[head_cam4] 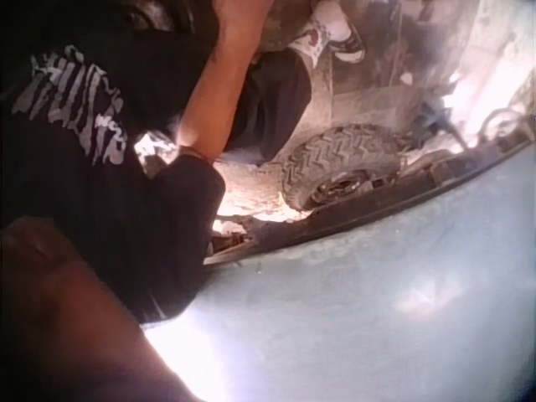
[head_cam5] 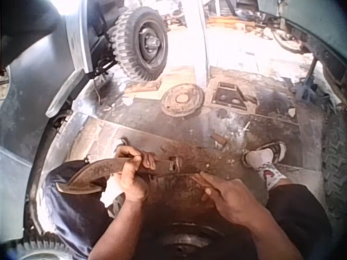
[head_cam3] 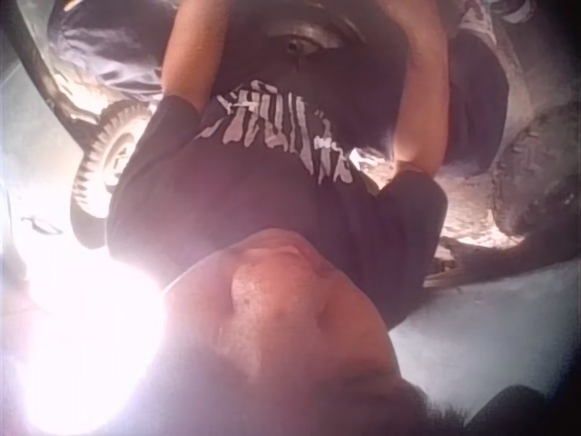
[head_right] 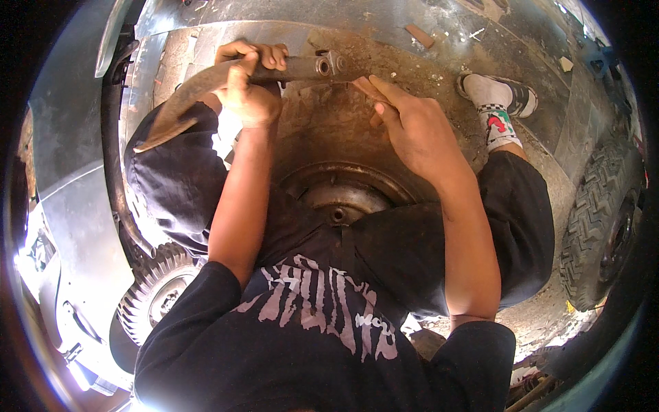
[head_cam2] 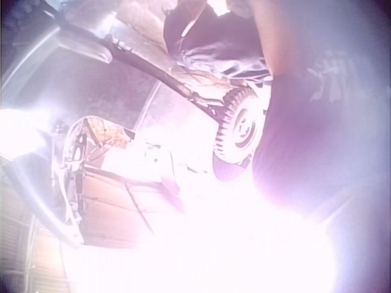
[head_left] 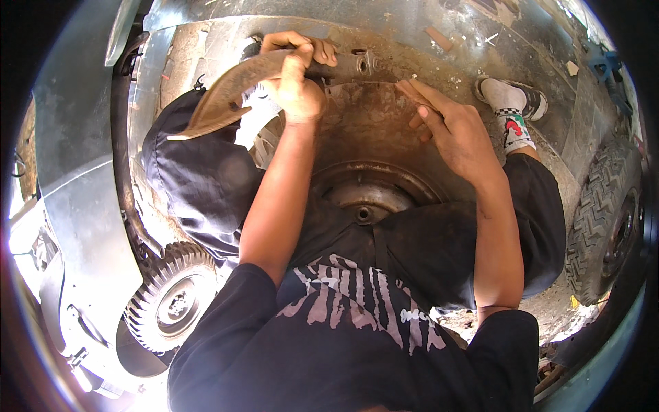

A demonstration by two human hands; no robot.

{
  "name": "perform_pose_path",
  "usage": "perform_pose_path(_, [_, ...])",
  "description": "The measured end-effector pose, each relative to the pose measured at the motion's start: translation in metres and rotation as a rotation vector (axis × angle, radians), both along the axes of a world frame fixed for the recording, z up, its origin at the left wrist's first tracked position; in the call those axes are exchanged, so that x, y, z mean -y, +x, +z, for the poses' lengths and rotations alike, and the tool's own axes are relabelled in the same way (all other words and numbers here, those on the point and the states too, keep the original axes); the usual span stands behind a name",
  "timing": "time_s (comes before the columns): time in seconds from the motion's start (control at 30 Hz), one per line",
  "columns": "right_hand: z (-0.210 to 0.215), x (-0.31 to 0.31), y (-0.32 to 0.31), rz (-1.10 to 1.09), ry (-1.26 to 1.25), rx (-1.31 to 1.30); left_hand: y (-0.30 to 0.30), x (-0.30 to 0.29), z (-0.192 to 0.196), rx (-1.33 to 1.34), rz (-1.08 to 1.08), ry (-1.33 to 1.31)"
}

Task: The person sits on the floor and uses a hammer and small metal pieces to adjust a metal bracket attached to a vehicle wheel hub. They repeatedly tap the bracket and insert small metal pieces into its holes.

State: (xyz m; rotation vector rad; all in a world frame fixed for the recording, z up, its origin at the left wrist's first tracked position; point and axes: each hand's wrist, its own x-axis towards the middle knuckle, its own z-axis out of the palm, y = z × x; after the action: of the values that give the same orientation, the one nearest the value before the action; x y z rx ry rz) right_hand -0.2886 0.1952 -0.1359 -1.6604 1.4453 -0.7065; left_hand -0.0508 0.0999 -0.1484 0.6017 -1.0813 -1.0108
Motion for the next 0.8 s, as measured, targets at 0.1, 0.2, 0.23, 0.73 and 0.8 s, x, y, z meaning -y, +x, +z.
perform_pose_path(0.1, [0.006,0.003,-0.001,-0.012,0.033,-0.008,0.002,0.002,0.024,-0.012,-0.025,0.129])
perform_pose_path(0.2, [-0.004,0.004,0.0,-0.149,-0.059,0.035,0.002,-0.003,0.041,-0.051,-0.062,0.262])
perform_pose_path(0.23, [-0.002,0.005,0.0,-0.156,-0.042,0.033,0.004,-0.003,0.04,-0.09,-0.086,0.236])
perform_pose_path(0.73, [-0.002,0.013,-0.012,-0.325,0.123,0.107,0.014,-0.002,0.001,-0.084,-0.074,0.382])
perform_pose_path(0.8, [-0.003,0.013,-0.011,-0.345,0.136,0.113,0.014,0.0,0.004,-0.041,-0.104,0.37])
